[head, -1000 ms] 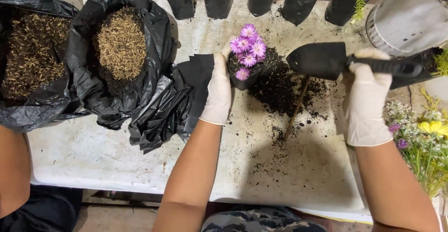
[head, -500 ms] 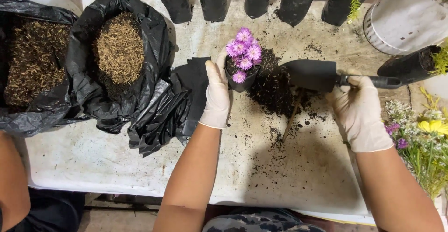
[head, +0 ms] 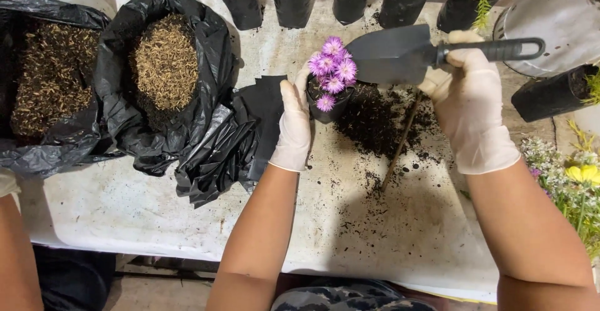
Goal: The person arranges purple flowers into a small black pot and secures them with soil. They use a small hand trowel to scoop soil from a pile on the table and fill the pot around the stems, then pat the soil down with their gloved hands.
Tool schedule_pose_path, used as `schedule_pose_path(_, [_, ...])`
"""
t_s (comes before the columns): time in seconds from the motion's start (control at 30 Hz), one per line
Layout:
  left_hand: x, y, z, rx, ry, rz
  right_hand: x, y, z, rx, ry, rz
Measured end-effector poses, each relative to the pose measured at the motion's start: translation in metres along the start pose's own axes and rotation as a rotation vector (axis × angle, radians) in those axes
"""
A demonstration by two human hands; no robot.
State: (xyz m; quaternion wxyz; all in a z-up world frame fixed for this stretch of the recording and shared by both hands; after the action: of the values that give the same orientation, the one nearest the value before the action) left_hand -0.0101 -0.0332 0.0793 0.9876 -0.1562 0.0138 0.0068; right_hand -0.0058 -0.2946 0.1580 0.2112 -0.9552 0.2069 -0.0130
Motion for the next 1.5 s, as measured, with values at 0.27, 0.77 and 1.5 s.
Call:
schedule_pose_path(0.27, [0.008,0.007,-0.02,-0.118,0.08,0.027,-0.026,-0.043,-0.042,-0.196,0.45,-0.463])
schedule_pose_path(0.77, [0.012,0.008,-0.022,-0.112,0.05,0.018,0.047,0.049,0.057,-0.029,0.085,-0.143])
schedule_pose_path(1.5, [0.017,0.014,-0.032,-0.175,0.093,0.056,0.046,-0.036,0.042,0.214,-0.264,-0.133])
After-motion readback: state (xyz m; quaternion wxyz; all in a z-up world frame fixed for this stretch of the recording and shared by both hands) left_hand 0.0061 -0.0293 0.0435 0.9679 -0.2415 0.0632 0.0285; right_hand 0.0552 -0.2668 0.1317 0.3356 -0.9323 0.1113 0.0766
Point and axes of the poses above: each hand's wrist, its own x-axis towards the middle knuckle, its own y-axis out of the back of the hand, z = x × y, the point moved 10 cm from there along x, towards the middle knuckle, and after that the axes turned 15 degrees about y, right-handed, at the moved point
